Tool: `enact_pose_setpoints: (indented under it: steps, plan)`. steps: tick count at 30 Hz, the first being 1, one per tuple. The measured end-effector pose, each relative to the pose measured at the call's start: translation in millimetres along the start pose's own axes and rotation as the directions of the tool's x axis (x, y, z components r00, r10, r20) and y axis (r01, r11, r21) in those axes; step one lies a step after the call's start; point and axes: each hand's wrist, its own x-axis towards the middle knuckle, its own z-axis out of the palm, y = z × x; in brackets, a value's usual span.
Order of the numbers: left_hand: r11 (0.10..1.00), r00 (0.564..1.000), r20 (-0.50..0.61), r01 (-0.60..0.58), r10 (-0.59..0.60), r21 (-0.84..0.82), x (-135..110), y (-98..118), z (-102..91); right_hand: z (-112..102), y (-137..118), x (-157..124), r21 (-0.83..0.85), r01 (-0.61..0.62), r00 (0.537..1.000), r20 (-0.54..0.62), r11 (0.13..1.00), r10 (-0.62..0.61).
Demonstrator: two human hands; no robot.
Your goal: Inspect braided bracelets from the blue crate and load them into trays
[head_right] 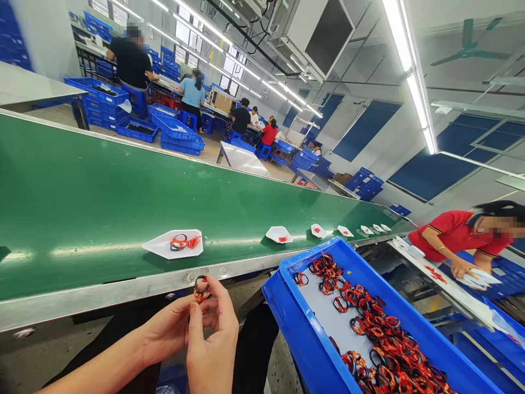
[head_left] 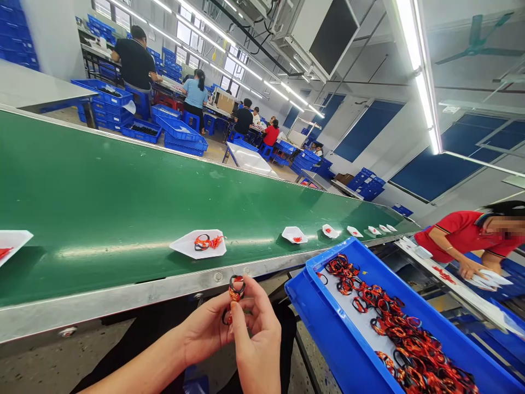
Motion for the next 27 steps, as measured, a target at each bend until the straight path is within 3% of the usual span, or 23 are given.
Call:
enact_pose_setpoints:
  steps: [4, 7, 11, 14, 18, 22, 27]
  plan:
    - [1.0, 1.0, 0.006, -0.017, 0.017, -0.005, 0.4, 2.9, 0.6, -8.7, -9.4, 6.5, 0.052, -0.053, 0.994, 0.097, 0.997, 0.048]
    - [0.999, 0.999, -0.003, -0.043, 0.043, -0.008, -1.8, 10.4, 2.7, -15.6, -11.1, 27.6, -0.036, 0.022, 0.999, 0.03, 0.999, -0.02]
    - [0.998, 0.996, -0.059, -0.065, 0.065, 0.002, -5.7, 22.6, 4.7, -24.8, 14.2, 85.2, -0.356, 0.217, 0.97, -0.03, 0.909, -0.243]
    - [0.996, 0.992, -0.085, -0.092, 0.092, 0.01, -7.7, 27.7, 3.8, -33.4, 40.2, 136.6, -0.545, 0.193, 0.951, -0.101, 0.816, -0.293]
    - [0.994, 0.989, -0.095, -0.11, 0.112, 0.025, -9.8, 29.5, 2.6, -41.5, 53.4, 178.7, -0.593, 0.132, 0.941, -0.176, 0.794, -0.288]
    - [0.991, 0.987, -0.094, -0.129, 0.131, 0.019, -9.4, 30.6, 4.0, -37.9, 46.1, 159.8, -0.595, 0.135, 0.949, -0.151, 0.792, -0.276]
    - [0.982, 0.981, -0.071, -0.181, 0.178, -0.043, -8.2, 30.5, 6.0, -24.7, 23.8, 76.4, -0.484, 0.175, 0.968, -0.076, 0.857, -0.24]
